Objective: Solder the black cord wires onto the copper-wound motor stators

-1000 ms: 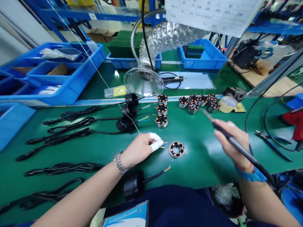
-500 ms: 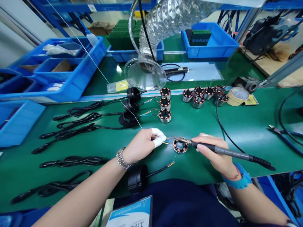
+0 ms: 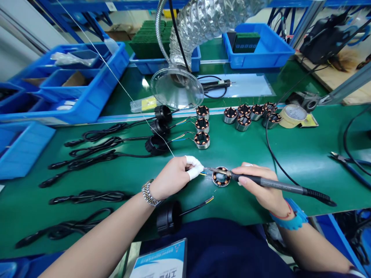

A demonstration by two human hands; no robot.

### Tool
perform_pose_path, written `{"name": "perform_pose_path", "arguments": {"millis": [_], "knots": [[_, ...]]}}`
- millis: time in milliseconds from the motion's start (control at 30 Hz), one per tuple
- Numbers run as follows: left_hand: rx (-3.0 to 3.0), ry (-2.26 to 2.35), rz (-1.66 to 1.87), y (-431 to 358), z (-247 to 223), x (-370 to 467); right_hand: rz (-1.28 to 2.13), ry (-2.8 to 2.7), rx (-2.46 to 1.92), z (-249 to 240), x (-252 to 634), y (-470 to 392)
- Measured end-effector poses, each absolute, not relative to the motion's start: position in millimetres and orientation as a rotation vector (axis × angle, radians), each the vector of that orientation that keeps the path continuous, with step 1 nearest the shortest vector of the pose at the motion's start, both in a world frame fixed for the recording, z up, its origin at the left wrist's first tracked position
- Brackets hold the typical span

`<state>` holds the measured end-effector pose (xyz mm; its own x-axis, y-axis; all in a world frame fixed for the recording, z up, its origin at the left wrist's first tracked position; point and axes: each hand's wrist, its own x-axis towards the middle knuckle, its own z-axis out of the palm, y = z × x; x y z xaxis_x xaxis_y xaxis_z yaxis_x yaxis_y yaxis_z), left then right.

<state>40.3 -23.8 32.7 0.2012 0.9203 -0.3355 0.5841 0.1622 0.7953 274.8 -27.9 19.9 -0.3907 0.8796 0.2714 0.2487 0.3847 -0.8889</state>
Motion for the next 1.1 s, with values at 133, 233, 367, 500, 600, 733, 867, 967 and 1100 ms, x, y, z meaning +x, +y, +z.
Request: {"name": "perform_pose_path", "arguments": {"millis": [133,233,367,500,600,733,867,967,1100], "knots": [[1.526,1.485,0.444,-24.1,33.2,40.4,1.024,-1.85,-0.956,20.4,274.7,-28.2],[1.529,1.491,0.445,-24.9,33.3,40.1,1.019,-1.842,-0.962,20.6,276.0,-28.5],[1.523,1.492,0.442,-25.2,34.1,40.7,1.007,-1.851,-0.963,20.5,276.6,-28.5],[1.539,1.482,0.445,-24.1,34.3,41.2,1.035,-1.873,-0.923,20.5,275.3,-29.0],[1.537,1.49,0.44,-23.7,33.5,40.3,1.041,-1.871,-0.922,20.2,274.4,-29.3],[1.532,1.49,0.452,-24.9,32.3,38.1,1.052,-1.87,-0.908,19.8,274.3,-28.4],[1.526,1.474,0.465,-25.6,31.7,37.6,1.044,-1.861,-0.906,19.4,275.1,-27.7],[1.524,1.473,0.469,-25.1,30.9,38.1,1.049,-1.864,-0.896,19.3,275.2,-28.3],[1.503,1.479,0.474,-24.4,29.2,38.0,1.05,-1.863,-0.892,19.3,273.7,-29.0]]}}
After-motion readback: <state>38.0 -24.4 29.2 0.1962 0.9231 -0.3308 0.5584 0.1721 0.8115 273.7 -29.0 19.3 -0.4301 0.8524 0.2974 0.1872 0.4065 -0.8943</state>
